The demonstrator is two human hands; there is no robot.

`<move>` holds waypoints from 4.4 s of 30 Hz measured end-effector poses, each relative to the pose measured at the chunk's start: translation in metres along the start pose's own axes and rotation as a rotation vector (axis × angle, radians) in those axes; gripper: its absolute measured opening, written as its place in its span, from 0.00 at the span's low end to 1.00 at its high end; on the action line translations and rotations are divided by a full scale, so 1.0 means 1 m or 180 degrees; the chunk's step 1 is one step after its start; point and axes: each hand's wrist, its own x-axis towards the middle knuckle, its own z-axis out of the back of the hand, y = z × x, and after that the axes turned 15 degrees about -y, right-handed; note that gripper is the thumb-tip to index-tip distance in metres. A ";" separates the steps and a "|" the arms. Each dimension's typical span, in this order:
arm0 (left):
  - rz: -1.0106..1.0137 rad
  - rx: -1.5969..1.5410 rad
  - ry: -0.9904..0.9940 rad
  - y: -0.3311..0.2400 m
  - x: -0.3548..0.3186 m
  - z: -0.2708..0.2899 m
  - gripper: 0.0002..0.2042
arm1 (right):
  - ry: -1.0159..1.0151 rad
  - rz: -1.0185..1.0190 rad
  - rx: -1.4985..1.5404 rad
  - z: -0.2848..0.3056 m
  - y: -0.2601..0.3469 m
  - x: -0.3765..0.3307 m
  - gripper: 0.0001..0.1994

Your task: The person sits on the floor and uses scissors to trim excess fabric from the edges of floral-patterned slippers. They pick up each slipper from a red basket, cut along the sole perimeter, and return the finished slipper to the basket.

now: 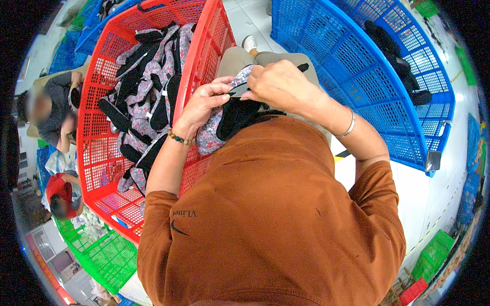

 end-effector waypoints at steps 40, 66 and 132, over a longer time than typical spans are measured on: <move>-0.1568 0.1009 0.0271 -0.001 -0.009 0.003 0.09 | -0.0498 -0.2951 0.3140 -0.052 -0.029 -0.037 0.26; -0.0116 0.0108 -0.0188 -0.040 -0.030 -0.007 0.25 | -0.2055 -0.0889 0.1857 -0.033 0.032 -0.011 0.14; 0.0298 -0.0368 -0.0113 -0.014 -0.022 -0.015 0.37 | -0.1732 -0.2127 0.0823 0.002 -0.011 -0.060 0.19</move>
